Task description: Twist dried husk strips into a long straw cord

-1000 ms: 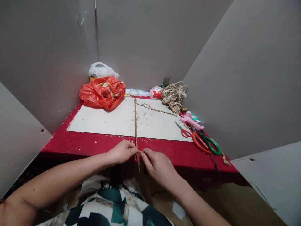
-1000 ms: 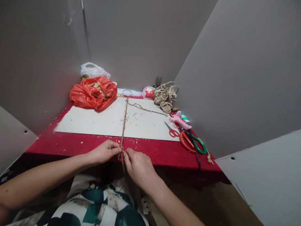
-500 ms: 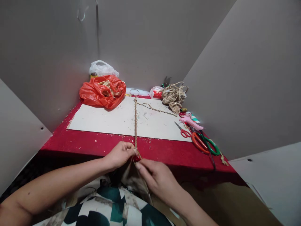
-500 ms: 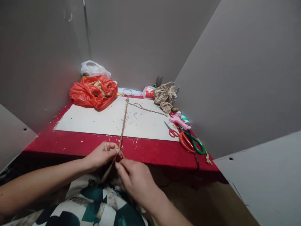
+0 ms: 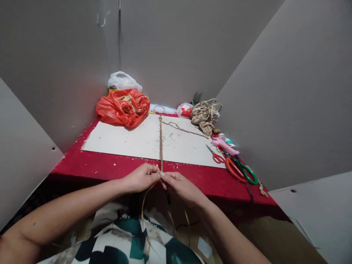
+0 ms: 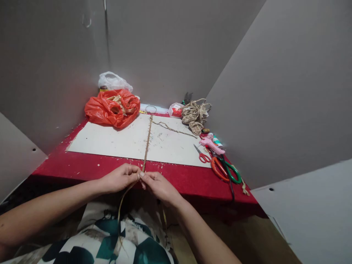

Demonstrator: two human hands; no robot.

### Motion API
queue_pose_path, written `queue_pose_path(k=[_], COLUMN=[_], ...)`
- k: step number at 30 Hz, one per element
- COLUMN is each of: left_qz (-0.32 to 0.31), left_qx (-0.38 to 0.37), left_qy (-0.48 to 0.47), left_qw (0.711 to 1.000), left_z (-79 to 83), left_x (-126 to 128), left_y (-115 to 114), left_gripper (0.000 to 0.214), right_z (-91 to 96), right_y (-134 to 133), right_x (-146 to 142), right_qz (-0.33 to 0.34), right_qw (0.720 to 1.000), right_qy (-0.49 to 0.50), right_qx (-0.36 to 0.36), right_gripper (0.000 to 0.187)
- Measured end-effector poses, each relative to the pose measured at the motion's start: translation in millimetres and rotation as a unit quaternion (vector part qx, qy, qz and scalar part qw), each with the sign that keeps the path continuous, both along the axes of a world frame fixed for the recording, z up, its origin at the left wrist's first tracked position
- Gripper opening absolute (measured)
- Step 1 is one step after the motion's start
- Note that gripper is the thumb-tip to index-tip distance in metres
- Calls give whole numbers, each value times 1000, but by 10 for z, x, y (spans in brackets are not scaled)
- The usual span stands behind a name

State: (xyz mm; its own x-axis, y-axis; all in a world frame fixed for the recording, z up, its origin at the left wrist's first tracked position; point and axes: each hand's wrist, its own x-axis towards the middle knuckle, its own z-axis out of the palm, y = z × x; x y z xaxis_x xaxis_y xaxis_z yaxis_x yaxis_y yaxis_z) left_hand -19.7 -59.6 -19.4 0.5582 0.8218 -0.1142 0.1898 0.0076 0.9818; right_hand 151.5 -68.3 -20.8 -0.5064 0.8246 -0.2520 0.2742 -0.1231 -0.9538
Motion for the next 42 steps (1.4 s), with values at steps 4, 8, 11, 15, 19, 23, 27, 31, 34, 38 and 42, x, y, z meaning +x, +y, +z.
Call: queue_pose_path(k=[4, 8, 11, 15, 19, 23, 27, 31, 34, 38, 42], left_qz=[-28, -33, -26, -22, -84, -109, 79, 15, -24, -30, -38], left_qx=[85, 197, 262, 315, 324, 281, 257, 81, 36, 98, 69], left_qy=[82, 207, 310, 402, 435, 356, 197, 85, 74, 108, 109], left_qw=[993, 958, 914, 859, 836, 884, 943, 993, 996, 989, 991], left_z=[98, 216, 268, 274, 247, 291, 319, 186, 81, 52, 20], left_x=[-61, -119, -166, -144, -83, -186, -256, -110, -17, -9, 8], left_y=[22, -14, -92, -270, -486, -531, -278, -16, 44, 26, 35], left_gripper=[29, 25, 28, 29, 27, 24, 28, 28, 31, 33, 29], right_z=[-21, -8, -27, -87, -129, -133, -105, -88, -88, -77, -51], right_y=[-19, -68, -123, -197, -248, -266, -253, -220, -194, -161, -142], right_x=[-49, -119, -181, -282, -333, -288, -244, -229, -171, -62, -16], right_qz=[-34, -84, -136, -188, -197, -187, -162, -138, -103, -62, -48], right_qw=[990, 969, 963, 948, 932, 923, 914, 921, 937, 976, 996], right_qy=[78, 135, 139, 176, 231, 261, 297, 294, 256, 140, -4], right_qx=[-117, -191, -186, -189, -199, -212, -224, -216, -215, -158, 81], right_gripper=[42, 39, 38, 39, 33, 29, 26, 27, 27, 29, 28])
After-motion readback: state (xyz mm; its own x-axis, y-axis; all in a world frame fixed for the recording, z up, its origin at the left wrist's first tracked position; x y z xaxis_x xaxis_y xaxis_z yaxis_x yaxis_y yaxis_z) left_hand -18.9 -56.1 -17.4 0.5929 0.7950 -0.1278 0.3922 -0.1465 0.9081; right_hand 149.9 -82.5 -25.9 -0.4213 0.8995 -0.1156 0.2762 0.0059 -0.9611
